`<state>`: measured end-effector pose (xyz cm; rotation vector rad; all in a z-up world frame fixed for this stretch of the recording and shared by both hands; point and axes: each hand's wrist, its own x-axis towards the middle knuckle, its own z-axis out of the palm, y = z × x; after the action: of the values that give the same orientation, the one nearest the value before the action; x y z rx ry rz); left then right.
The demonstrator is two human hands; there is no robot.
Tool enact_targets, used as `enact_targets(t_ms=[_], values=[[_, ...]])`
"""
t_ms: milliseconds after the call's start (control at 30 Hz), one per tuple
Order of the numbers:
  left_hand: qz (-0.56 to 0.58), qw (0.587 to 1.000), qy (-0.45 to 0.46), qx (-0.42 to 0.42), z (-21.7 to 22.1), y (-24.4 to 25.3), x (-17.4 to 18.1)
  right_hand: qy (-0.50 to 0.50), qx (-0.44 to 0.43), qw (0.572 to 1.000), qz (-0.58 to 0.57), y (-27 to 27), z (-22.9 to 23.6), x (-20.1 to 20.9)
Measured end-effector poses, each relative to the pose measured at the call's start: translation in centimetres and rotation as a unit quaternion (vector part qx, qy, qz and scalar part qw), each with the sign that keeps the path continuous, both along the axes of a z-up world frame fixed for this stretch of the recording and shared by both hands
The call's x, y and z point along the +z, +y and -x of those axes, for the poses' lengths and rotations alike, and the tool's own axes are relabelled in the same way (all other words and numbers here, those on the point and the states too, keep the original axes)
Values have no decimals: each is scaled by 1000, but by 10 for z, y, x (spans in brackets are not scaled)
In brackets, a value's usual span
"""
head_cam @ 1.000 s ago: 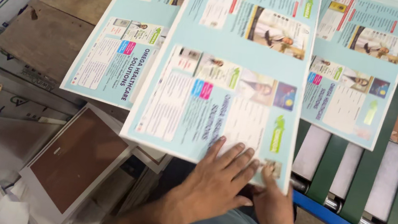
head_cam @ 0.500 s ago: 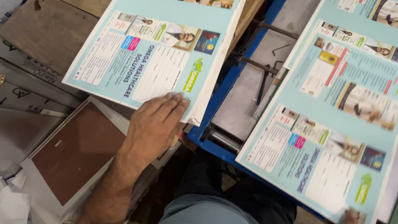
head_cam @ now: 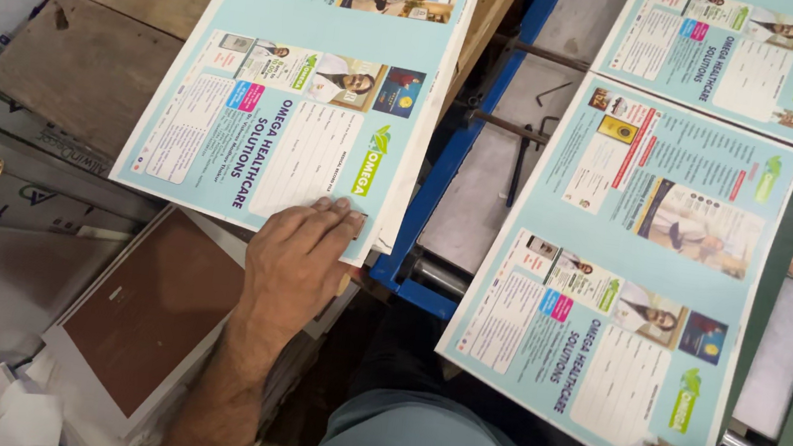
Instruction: The person repeatedly picks up stacks of printed papers from a wooden surface and places them onto a moving conveyor belt. The hands move quickly to transfer the documents, which feature a light blue design and text, from the left side of the frame to the right.
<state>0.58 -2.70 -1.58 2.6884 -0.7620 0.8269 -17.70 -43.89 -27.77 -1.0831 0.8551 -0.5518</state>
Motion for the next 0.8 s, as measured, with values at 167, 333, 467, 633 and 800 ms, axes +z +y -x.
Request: enact_targets(t_ms=[167, 333, 467, 633, 800], values=[[-11, 1000, 7, 5, -1, 4, -3, -99, 6, 995, 5, -10, -50, 20], [-7, 1000, 20, 7, -1, 4, -4, -90, 78, 991, -57, -9, -84, 22], [-8, 999, 36, -24, -3, 7, -4, -66, 179, 974, -123, 5, -85, 20], [31, 998, 17, -56, -21, 40, 6, -24, 250, 957, -143, 31, -79, 36], [167, 985, 38, -23, -1, 4, 0, -29, 327, 935, -132, 72, -86, 91]])
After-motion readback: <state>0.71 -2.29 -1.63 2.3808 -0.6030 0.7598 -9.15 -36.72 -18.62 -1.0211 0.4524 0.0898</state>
